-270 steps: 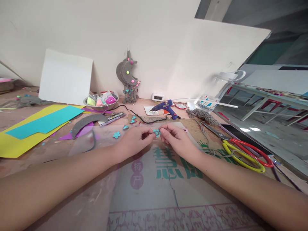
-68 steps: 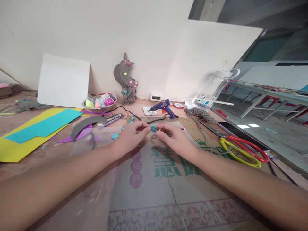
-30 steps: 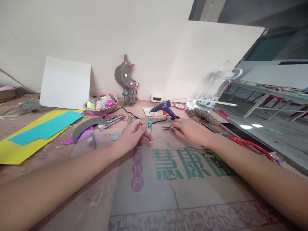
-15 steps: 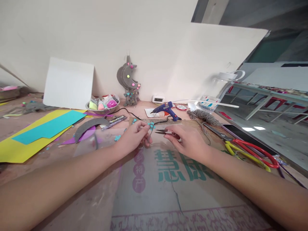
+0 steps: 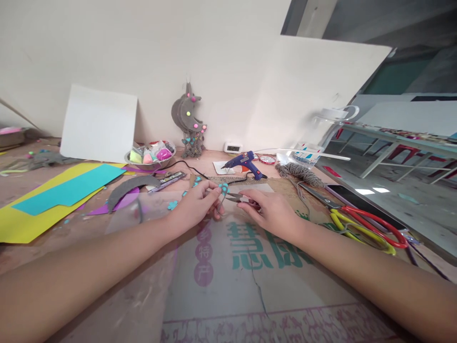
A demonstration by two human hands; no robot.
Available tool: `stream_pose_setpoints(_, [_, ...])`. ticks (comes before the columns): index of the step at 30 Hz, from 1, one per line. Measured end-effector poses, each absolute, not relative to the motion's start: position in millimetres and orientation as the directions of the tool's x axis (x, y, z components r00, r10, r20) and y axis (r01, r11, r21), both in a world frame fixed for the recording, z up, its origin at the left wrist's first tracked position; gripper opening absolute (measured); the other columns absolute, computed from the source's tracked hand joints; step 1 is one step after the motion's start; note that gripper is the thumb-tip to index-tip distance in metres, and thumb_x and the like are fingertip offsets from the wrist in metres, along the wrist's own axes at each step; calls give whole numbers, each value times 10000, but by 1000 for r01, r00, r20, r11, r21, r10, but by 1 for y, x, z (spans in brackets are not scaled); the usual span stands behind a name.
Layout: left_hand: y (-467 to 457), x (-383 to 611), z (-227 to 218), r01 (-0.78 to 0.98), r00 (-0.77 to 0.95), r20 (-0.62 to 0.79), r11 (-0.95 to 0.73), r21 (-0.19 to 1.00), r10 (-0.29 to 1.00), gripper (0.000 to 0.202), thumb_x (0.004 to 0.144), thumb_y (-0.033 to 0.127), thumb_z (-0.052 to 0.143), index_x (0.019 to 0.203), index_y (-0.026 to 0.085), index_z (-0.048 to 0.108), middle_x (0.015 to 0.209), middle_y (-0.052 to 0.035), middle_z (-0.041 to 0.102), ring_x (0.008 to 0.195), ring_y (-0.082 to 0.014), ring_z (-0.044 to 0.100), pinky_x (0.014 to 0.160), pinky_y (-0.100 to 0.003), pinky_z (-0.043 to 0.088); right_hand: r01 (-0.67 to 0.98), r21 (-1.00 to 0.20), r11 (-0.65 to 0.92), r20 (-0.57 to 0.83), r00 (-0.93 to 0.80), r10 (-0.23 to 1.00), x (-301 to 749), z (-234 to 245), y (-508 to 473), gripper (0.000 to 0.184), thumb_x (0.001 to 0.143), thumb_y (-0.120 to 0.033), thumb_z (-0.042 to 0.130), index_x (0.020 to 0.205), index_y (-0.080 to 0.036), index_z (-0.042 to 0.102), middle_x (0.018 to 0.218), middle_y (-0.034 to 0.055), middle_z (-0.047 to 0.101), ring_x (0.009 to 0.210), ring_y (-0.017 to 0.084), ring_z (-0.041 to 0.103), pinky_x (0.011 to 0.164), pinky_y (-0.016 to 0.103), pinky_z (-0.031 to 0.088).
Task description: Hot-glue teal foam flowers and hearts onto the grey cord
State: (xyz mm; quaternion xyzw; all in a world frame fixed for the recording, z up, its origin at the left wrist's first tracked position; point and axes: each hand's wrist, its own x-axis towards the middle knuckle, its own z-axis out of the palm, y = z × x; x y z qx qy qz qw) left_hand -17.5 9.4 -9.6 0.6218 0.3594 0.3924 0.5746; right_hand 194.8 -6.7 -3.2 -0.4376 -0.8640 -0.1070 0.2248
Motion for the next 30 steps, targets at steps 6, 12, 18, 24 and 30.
stream_pose_setpoints(6, [6, -16, -8, 25, 433, 77, -98, 995, 898, 261, 855, 440, 472, 813, 188, 423, 549, 41, 562, 498, -104, 564, 506, -214, 414, 795, 10, 607, 500, -530, 685, 195, -5, -6, 278, 898, -401, 448, 988, -185, 597, 704, 21, 670, 576, 153, 590, 541, 258, 372])
stream_pose_setpoints(12, [5, -15, -6, 40, 438, 74, -102, 994, 896, 246, 866, 425, 462, 814, 188, 425, 539, 44, 561, 491, -95, 549, 510, -205, 401, 790, 60, 610, 504, -552, 664, 198, -8, -2, 308, 903, -412, 438, 1023, -173, 592, 774, 44, 692, 656, 177, 628, 573, 270, 394])
stream_pose_setpoints(18, [4, -14, -4, 65, 436, 59, -97, 993, 898, 216, 881, 388, 446, 816, 184, 419, 538, 40, 569, 485, -85, 538, 493, -187, 372, 777, 88, 624, 520, -570, 636, 199, -7, -1, 303, 907, -396, 435, 1006, -165, 605, 798, 51, 703, 676, 190, 644, 592, 278, 423])
stream_pose_setpoints(24, [5, -15, -5, 71, 455, 45, -87, 994, 889, 224, 875, 402, 453, 826, 186, 425, 539, 36, 577, 488, -88, 542, 483, -180, 359, 758, 102, 644, 507, -596, 623, 199, -6, 0, 280, 910, -373, 436, 1007, -169, 601, 839, 42, 704, 701, 189, 647, 612, 280, 439])
stream_pose_setpoints(30, [6, -15, -4, 86, 453, 53, -102, 991, 890, 211, 881, 382, 445, 816, 183, 432, 529, 40, 571, 481, -81, 534, 483, -174, 359, 753, 111, 649, 508, -604, 614, 199, -4, 0, 281, 910, -374, 434, 985, -165, 606, 821, 51, 706, 687, 187, 646, 601, 273, 435])
